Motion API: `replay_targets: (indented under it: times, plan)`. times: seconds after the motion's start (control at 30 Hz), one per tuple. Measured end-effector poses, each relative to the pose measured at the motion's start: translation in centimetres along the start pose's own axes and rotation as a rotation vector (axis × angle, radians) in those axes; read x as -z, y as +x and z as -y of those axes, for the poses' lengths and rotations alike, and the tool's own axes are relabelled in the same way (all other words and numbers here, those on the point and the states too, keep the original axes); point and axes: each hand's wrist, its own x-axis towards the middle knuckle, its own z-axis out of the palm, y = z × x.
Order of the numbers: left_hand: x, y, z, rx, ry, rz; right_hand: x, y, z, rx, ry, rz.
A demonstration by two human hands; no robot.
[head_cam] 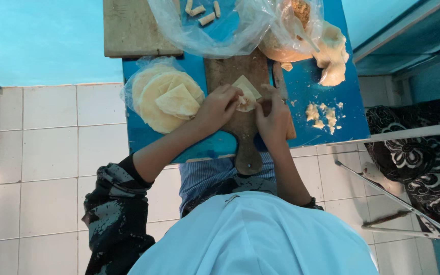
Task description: The person cuts thin square wrappers from a stack on a cutting board, then spoons brown filling from a plastic bag onto a wrapper and folds and rolls it into a small filled roll, placing finished rolls aside. They repeat this cutting, filling, and rolling cycle throughout the clip.
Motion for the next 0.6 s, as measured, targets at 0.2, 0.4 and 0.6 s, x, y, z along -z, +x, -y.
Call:
replay_targets:
  times: [0.2,0.4,0.6]
  plan:
    - [-0.2,0.1,-0.1,-0.047,-0.028,0.005,-0.8,0.3,0.8,0.116,-0.017,-0.047]
    - [-0.4,0.1,0.0,-0.040,-0.028,-0.019,-1.3,-0.1,1.5,0.208,0.010,-0.023]
    - [-0.4,0.1,-0.1,0.039,-0.063,0.017,-1.4,-0.4,1.8,0.290,-0.054,0.002]
